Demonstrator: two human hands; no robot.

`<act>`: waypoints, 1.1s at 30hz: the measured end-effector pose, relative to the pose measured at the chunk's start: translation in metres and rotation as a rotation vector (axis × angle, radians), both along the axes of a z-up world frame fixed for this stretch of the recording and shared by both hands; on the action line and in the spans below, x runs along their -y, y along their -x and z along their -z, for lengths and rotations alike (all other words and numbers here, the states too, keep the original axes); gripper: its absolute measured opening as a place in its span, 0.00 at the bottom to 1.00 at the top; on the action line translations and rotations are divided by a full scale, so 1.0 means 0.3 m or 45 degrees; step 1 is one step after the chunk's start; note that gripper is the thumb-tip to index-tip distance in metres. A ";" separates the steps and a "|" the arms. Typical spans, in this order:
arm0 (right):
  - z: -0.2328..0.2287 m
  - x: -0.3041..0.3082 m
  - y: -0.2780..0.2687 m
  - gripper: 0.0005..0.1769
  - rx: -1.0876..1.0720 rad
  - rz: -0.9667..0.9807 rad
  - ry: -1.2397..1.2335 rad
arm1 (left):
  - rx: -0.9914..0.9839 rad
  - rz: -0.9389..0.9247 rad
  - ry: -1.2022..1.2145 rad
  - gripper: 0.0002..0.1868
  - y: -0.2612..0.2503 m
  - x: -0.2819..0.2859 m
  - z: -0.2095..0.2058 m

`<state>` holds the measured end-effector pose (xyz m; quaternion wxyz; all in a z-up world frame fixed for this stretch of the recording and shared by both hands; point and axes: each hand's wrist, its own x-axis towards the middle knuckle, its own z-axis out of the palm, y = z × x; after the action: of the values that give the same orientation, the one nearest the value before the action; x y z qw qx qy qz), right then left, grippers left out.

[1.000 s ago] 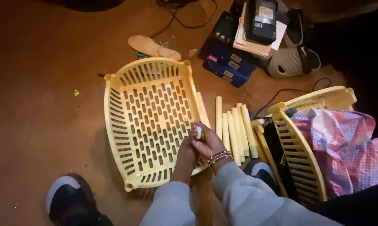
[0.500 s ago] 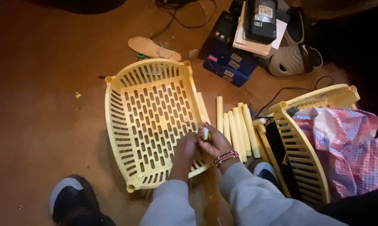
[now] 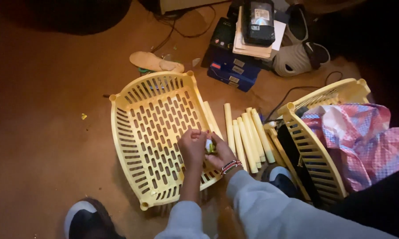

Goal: Assembling a small plastic storage shelf and organizing personal items into it.

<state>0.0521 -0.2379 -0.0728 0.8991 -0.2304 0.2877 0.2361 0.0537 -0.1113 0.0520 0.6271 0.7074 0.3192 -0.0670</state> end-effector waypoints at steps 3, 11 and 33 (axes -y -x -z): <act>-0.121 -0.035 0.006 0.19 -0.164 0.047 0.128 | 0.417 0.189 -0.451 0.12 0.037 0.020 -0.004; -0.221 -0.075 -0.017 0.16 -0.063 -0.021 0.041 | 0.321 0.379 -0.685 0.09 0.085 0.009 -0.122; -0.212 -0.135 -0.111 0.12 -0.094 0.023 -0.224 | 0.018 -0.307 -0.216 0.13 0.066 -0.265 0.088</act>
<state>0.0855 -0.1973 -0.0093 0.9068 -0.1390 0.3007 0.2606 0.0339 -0.0318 0.0258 0.5707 0.7150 0.4019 0.0410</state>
